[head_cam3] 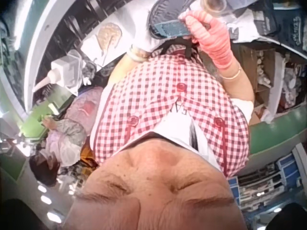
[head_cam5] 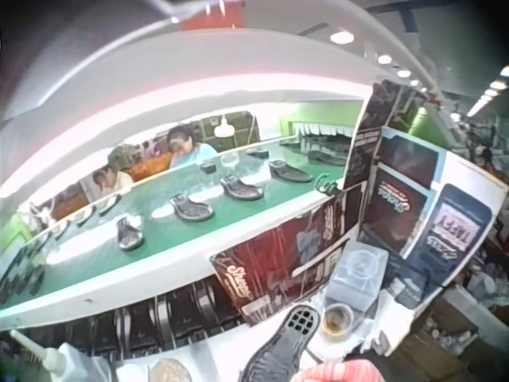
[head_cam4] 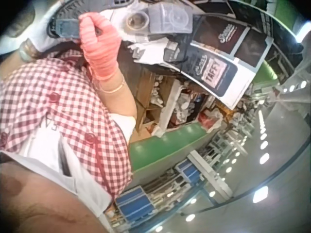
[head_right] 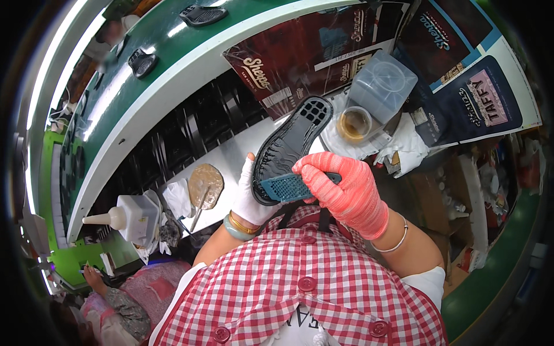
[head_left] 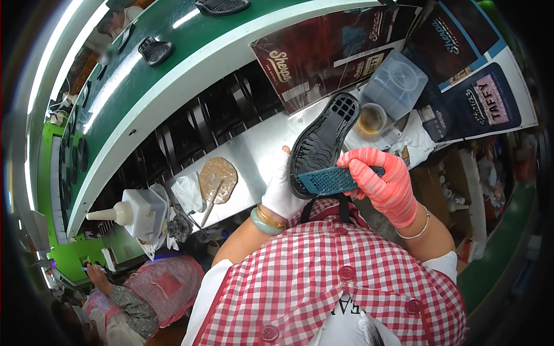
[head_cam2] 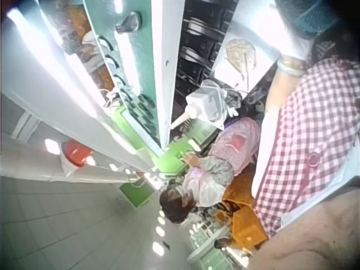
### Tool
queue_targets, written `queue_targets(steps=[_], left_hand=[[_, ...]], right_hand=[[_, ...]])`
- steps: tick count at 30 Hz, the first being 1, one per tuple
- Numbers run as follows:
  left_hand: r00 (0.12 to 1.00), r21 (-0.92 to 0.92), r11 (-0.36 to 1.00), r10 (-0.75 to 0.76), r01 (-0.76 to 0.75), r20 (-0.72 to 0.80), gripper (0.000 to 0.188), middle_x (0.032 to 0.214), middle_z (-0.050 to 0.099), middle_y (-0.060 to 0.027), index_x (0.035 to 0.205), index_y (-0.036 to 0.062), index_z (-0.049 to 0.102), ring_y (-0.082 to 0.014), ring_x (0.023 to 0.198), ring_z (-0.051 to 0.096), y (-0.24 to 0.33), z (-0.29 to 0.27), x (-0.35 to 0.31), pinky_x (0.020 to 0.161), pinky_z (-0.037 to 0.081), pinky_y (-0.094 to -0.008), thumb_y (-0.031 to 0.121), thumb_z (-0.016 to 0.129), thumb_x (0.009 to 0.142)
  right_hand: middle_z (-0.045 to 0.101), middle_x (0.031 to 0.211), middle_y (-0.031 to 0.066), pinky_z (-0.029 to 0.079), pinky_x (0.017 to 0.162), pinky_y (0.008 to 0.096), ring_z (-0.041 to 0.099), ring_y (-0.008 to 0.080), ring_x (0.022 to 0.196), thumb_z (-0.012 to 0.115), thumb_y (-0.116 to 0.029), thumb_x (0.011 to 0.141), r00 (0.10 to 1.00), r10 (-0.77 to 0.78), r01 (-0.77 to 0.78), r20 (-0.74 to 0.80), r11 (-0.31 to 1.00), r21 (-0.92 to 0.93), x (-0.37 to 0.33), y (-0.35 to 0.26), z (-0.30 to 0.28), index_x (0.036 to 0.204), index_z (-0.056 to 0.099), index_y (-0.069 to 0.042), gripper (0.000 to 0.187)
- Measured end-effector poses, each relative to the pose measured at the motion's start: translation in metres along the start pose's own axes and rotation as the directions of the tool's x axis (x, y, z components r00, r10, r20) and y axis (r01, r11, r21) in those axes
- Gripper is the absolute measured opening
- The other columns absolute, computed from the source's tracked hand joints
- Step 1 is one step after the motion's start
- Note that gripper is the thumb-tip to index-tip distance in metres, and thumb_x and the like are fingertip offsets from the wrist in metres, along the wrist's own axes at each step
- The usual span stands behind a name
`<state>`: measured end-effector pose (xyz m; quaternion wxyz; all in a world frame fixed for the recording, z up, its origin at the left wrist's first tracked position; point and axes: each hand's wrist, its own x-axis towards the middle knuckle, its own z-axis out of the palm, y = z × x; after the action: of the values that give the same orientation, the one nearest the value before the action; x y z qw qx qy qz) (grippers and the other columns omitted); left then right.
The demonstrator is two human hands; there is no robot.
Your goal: The person cleans the soles of black slippers using a blue brush and a liquid solution from a small container. They repeatedly dip the brush into the solution and scrub the textured bottom of each slipper, handling them one at a time on a green workbench.
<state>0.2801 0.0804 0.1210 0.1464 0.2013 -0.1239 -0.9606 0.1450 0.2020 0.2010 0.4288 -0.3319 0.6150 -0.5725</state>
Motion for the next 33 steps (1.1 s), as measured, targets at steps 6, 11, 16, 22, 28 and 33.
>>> queue_targets(steps=[6, 11, 16, 22, 28, 33], left_hand=[[0.991, 0.035, 0.991, -0.131, 0.132, -0.037, 0.064, 0.099, 0.062, -0.0149, 0.121, 0.0093, 0.048, -0.0287, 0.074, 0.062, 0.002, -0.012, 0.002, 0.055, 0.051, -0.0349, 0.062, 0.028, 0.09], [0.967, 0.071, 0.969, -0.241, 0.235, 0.08, 0.061, 0.086, 0.062, -0.0204, 0.118, 0.0071, 0.049, -0.0311, 0.056, 0.06, 0.002, -0.026, 0.005, 0.038, 0.045, -0.03, 0.058, 0.029, 0.092], [0.949, 0.293, 0.917, -0.306, 0.272, 0.077, 0.062, 0.084, 0.062, -0.0252, 0.118, 0.0009, 0.047, -0.0321, 0.053, 0.061, 0.006, -0.034, 0.004, 0.038, 0.048, -0.0321, 0.054, 0.024, 0.094], [0.866, 0.313, 0.851, -0.481, 0.422, 0.139, 0.057, 0.081, 0.061, -0.0269, 0.118, -0.0008, 0.045, -0.0327, 0.052, 0.061, 0.015, -0.042, 0.01, 0.034, 0.048, -0.031, 0.046, 0.022, 0.095], [0.834, 0.22, 0.827, -0.545, 0.518, 0.084, 0.058, 0.078, 0.062, -0.0226, 0.116, -0.0022, 0.049, -0.0299, 0.049, 0.06, 0.01, -0.055, 0.015, 0.033, 0.046, -0.0287, 0.046, 0.023, 0.095], [0.811, 0.322, 0.777, -0.583, 0.54, 0.047, 0.064, 0.068, 0.061, -0.0202, 0.106, -0.0042, 0.056, -0.026, 0.047, 0.059, 0.02, -0.049, 0.013, 0.038, 0.045, -0.0269, 0.049, 0.023, 0.094]], right_hand=[[0.064, 0.085, 0.0045, 0.043, 0.047, 0.0174, 0.06, 0.0065, 0.06, 0.055, -0.021, 0.09, 0.979, 0.101, -0.08, 0.175, 0.989, -0.122, 0.015, -0.015, -0.006, 0.1, 0.063, -0.002, 0.023], [0.063, 0.077, 0.0036, 0.04, 0.043, 0.0166, 0.059, 0.0064, 0.055, 0.056, -0.024, 0.089, 0.907, 0.33, -0.302, 0.263, 0.943, -0.142, 0.033, -0.029, -0.003, 0.1, 0.064, -0.004, 0.025], [0.062, 0.067, 0.0029, 0.036, 0.041, 0.0169, 0.055, 0.0054, 0.048, 0.061, -0.028, 0.085, 0.879, 0.365, -0.325, 0.306, 0.929, -0.177, 0.045, -0.022, 0.003, 0.099, 0.064, -0.003, 0.029], [0.062, 0.07, 0.002, 0.037, 0.042, 0.0172, 0.055, 0.0049, 0.048, 0.062, -0.025, 0.083, 0.867, 0.395, -0.313, 0.303, 0.906, -0.286, 0.051, -0.018, 0.001, 0.093, 0.066, -0.003, 0.024], [0.064, 0.078, 0.0012, 0.038, 0.042, 0.0164, 0.056, 0.0052, 0.051, 0.061, -0.024, 0.083, 0.849, 0.425, -0.34, 0.313, 0.894, -0.291, 0.049, -0.015, -0.007, 0.091, 0.066, -0.004, 0.022], [0.065, 0.08, 0.0015, 0.038, 0.042, 0.0162, 0.057, 0.0056, 0.052, 0.061, -0.024, 0.083, 0.841, 0.444, -0.353, 0.31, 0.884, -0.307, 0.048, -0.014, -0.016, 0.092, 0.067, -0.005, 0.021]])
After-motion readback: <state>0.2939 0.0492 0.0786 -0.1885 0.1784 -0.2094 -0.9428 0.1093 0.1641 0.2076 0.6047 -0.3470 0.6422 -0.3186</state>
